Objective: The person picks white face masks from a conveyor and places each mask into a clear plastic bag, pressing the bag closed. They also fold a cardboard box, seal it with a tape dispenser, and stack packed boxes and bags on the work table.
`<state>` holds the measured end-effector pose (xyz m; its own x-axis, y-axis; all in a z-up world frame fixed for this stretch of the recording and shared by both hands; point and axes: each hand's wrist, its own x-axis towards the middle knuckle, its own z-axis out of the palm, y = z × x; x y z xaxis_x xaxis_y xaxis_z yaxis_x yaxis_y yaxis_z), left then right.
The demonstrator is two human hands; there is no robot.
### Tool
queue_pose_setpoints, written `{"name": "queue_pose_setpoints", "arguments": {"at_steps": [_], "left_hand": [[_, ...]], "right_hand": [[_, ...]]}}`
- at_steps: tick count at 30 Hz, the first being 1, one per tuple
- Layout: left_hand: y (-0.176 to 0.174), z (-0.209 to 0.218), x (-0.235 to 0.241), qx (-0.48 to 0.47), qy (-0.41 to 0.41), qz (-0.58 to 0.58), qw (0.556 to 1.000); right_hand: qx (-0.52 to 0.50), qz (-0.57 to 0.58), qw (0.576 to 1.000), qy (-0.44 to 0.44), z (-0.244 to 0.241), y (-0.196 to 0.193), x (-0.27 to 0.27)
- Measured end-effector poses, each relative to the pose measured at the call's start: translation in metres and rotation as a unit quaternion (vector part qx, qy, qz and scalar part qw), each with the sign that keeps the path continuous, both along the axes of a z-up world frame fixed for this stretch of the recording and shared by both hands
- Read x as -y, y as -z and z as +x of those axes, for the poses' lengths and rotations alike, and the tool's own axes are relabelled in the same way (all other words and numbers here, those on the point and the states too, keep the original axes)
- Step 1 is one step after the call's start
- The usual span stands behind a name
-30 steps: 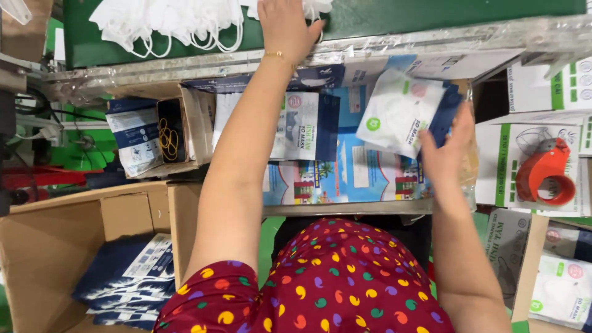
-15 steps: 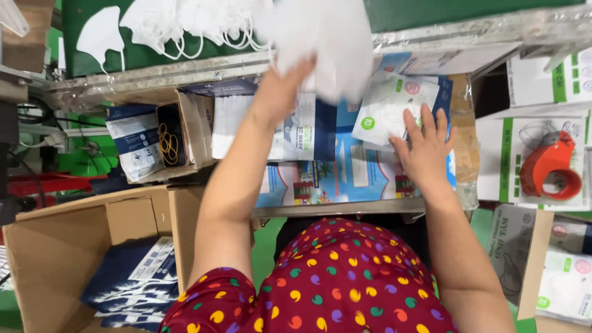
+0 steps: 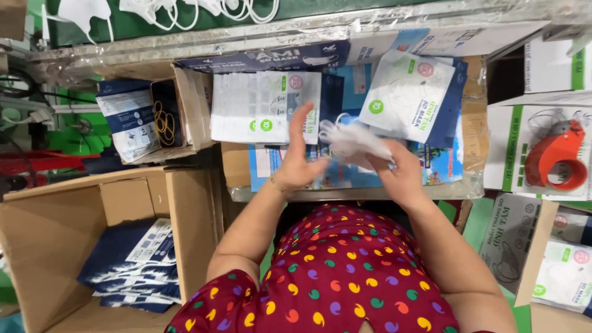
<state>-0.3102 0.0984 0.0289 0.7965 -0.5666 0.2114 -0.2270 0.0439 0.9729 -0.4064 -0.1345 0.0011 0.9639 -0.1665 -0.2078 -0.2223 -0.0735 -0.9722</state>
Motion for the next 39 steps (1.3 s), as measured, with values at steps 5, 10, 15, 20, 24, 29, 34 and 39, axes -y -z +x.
{"name": "queue_pose_setpoints", "arguments": {"at_steps": [5, 10, 15, 20, 24, 29, 34, 39], "left_hand": [[0.006, -0.008, 0.001, 0.276, 0.069, 0.317, 0.905], [0.025, -0.011, 0.016, 0.3, -0.004, 0.353, 0.886], [0.019, -0.021, 0.03, 0.334, -0.011, 0.308, 0.891], [0.029, -0.008, 0.021, 0.307, 0.025, 0.262, 0.915], [0.023, 0.021, 0.015, 0.236, -0.132, 0.265, 0.926], [0.056, 0.036, 0.03, 0.263, -0.202, 0.386, 0.861], [0.119, 0.045, 0.041, 0.221, -0.18, 0.493, 0.822], [0.085, 0.054, 0.043, 0.206, -0.204, 0.487, 0.824]], "right_hand": [[0.15, -0.115, 0.978, -0.09, -0.003, 0.019, -0.016], [0.16, -0.037, 0.985, -0.048, -0.014, 0.078, -0.019], [0.278, -0.167, 0.943, -0.069, 0.009, 0.013, -0.022], [0.259, -0.263, 0.928, -0.049, -0.005, 0.049, 0.001], [0.094, -0.106, 0.988, -0.065, -0.016, 0.038, 0.033], [-0.008, -0.096, 0.993, -0.062, -0.026, 0.034, 0.047], [-0.014, -0.188, 0.98, -0.066, -0.014, -0.015, 0.027], [0.205, -0.326, 0.912, -0.139, -0.004, -0.012, -0.002]]}}
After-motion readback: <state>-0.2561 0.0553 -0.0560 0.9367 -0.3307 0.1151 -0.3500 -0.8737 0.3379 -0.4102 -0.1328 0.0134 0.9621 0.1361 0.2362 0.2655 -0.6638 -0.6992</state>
